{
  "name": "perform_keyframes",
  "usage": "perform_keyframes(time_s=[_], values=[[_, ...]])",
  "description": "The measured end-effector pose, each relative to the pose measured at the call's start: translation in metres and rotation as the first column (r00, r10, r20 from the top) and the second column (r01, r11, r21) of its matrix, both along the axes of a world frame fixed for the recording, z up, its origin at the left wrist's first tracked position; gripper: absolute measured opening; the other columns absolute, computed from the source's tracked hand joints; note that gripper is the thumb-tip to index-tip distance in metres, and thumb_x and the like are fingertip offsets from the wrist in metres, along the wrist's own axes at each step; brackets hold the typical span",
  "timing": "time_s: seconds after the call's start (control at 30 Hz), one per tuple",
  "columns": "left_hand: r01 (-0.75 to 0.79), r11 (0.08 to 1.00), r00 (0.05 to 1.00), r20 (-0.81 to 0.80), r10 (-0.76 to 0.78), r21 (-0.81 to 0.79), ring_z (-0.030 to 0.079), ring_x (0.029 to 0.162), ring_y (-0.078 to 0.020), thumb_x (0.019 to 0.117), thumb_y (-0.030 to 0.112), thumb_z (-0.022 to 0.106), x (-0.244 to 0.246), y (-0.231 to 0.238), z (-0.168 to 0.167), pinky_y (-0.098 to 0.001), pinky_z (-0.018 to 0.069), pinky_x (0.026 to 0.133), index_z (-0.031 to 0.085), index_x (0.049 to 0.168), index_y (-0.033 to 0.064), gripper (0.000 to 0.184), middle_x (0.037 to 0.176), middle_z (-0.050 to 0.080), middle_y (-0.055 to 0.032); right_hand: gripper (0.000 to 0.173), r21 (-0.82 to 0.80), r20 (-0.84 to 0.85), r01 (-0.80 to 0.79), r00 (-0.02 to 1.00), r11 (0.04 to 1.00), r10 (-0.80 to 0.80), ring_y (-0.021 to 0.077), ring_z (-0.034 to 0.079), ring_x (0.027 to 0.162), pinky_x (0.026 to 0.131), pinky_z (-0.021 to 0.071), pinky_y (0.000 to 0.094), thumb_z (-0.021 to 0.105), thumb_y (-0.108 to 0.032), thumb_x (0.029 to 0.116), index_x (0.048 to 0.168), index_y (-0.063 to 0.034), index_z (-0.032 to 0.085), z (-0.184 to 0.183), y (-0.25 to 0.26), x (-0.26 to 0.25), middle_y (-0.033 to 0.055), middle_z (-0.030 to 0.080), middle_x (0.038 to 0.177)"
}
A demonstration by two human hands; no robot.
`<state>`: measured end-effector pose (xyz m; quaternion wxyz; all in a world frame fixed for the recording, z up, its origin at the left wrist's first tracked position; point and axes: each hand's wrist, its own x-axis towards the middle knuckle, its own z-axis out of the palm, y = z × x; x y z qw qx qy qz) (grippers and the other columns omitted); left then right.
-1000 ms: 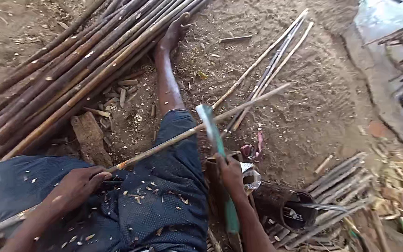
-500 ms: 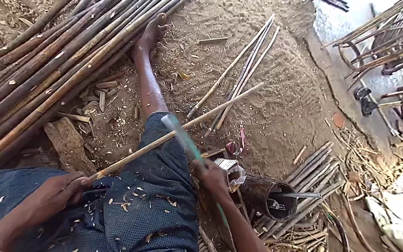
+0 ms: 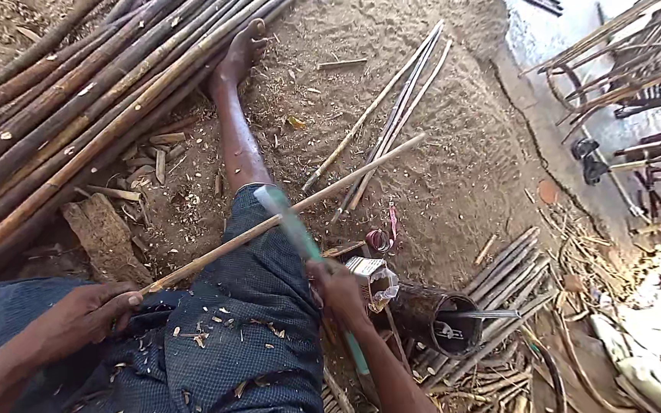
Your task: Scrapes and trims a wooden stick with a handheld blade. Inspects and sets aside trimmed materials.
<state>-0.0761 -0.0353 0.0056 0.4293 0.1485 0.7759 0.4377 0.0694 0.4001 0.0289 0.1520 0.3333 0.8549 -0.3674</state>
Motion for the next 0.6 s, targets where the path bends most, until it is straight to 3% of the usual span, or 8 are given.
perform_keyframes(time_s=[0.07, 0.17, 0.2, 0.33, 0.4, 0.47, 0.57, 0.6], values=[[-0.001, 1.0, 0.999, 0.032, 0.001, 0.012, 0.05, 0.043, -0.0087, 0.1033, 0.042, 0.047, 0.001, 0.0, 0.0, -0.0233, 0.0408, 0.042, 0.069, 0.088, 0.0169, 0.037, 0.06, 0.061, 0.0023, 0.063, -0.035, -0.072, 0.181, 0.98, 0.983, -0.183, 0.0198, 0.049, 0.045, 0.043, 0.0464, 0.0404, 0.043, -0.07, 0.1001, 0.101, -0.0106, 0.063, -0.01, 0.013, 0.001, 0.0067, 0.052, 0.062], [-0.01, 0.999, 0.995, 0.095, 0.006, 0.036, 0.048, 0.042, -0.0076, 0.1045, 0.036, 0.045, -0.002, 0.0, 0.006, -0.0209, 0.0391, 0.041, 0.07, 0.09, 0.0143, 0.036, 0.059, 0.061, 0.0016, 0.045, 0.047, 0.025, -0.149, 0.989, 0.988, 0.148, 0.0267, 0.063, 0.063, 0.059, 0.053, 0.0517, 0.054, -0.052, 0.1033, 0.097, -0.0095, 0.068, 0.001, -0.016, -0.002, 0.0092, 0.062, 0.072], [-0.009, 0.999, 0.993, 0.122, 0.004, 0.041, 0.048, 0.041, -0.0074, 0.1043, 0.036, 0.045, -0.002, 0.0, 0.008, -0.0202, 0.0381, 0.04, 0.07, 0.09, 0.0142, 0.036, 0.059, 0.061, 0.0012, 0.044, 0.057, 0.059, -0.199, 0.979, 0.978, 0.196, 0.0266, 0.063, 0.065, 0.061, 0.0529, 0.0526, 0.056, -0.053, 0.1019, 0.095, -0.0116, 0.069, 0.005, -0.018, 0.001, 0.0085, 0.063, 0.072], [0.021, 0.996, 0.973, 0.227, -0.04, 0.086, 0.048, 0.038, -0.0099, 0.1052, 0.04, 0.044, -0.011, 0.002, 0.005, -0.0211, 0.0369, 0.036, 0.069, 0.096, 0.0133, 0.038, 0.062, 0.064, -0.0034, 0.062, -0.014, -0.05, 0.156, 0.986, 0.988, -0.157, 0.021, 0.05, 0.046, 0.043, 0.0477, 0.0412, 0.042, -0.069, 0.1013, 0.103, -0.0102, 0.062, -0.006, 0.016, 0.0, 0.0076, 0.053, 0.063], [0.034, 0.994, 0.963, 0.263, -0.059, 0.099, 0.048, 0.038, -0.0099, 0.1049, 0.044, 0.043, -0.015, 0.0, 0.006, -0.0211, 0.037, 0.036, 0.067, 0.094, 0.0144, 0.039, 0.062, 0.064, -0.0036, 0.052, 0.035, 0.025, -0.041, 0.999, 0.999, 0.04, 0.0287, 0.062, 0.063, 0.059, 0.0536, 0.0522, 0.049, -0.056, 0.1042, 0.104, -0.0072, 0.067, 0.001, -0.007, -0.005, 0.0123, 0.062, 0.074], [0.048, 0.993, 0.955, 0.286, -0.076, 0.105, 0.047, 0.037, -0.009, 0.1046, 0.044, 0.043, -0.016, 0.0, 0.006, -0.0205, 0.0364, 0.035, 0.067, 0.092, 0.0143, 0.04, 0.061, 0.064, -0.0031, 0.047, 0.059, 0.089, -0.177, 0.981, 0.982, 0.172, 0.0287, 0.064, 0.068, 0.063, 0.0533, 0.054, 0.054, -0.056, 0.1018, 0.098, -0.011, 0.068, 0.005, -0.019, 0.001, 0.0104, 0.064, 0.075], [0.047, 0.994, 0.951, 0.3, -0.076, 0.101, 0.048, 0.038, -0.0096, 0.104, 0.045, 0.042, -0.02, 0.0, 0.005, -0.0217, 0.0392, 0.036, 0.067, 0.09, 0.0138, 0.042, 0.062, 0.062, -0.0029, 0.062, 0.033, -0.039, 0.137, 0.99, 0.99, -0.136, 0.0238, 0.053, 0.051, 0.047, 0.0475, 0.0448, 0.045, -0.069, 0.1005, 0.101, -0.0103, 0.064, -0.005, 0.007, -0.001, 0.0093, 0.055, 0.065], [0.039, 0.994, 0.949, 0.308, -0.068, 0.1, 0.049, 0.039, -0.0102, 0.1037, 0.045, 0.042, -0.018, 0.0, 0.005, -0.0223, 0.0402, 0.036, 0.067, 0.088, 0.0136, 0.043, 0.061, 0.06, -0.0028, 0.062, 0.052, -0.047, 0.15, 0.988, 0.987, -0.148, 0.0247, 0.055, 0.051, 0.048, 0.0487, 0.0462, 0.044, -0.068, 0.1011, 0.101, -0.0098, 0.064, -0.006, 0.005, -0.002, 0.0098, 0.056, 0.066]])
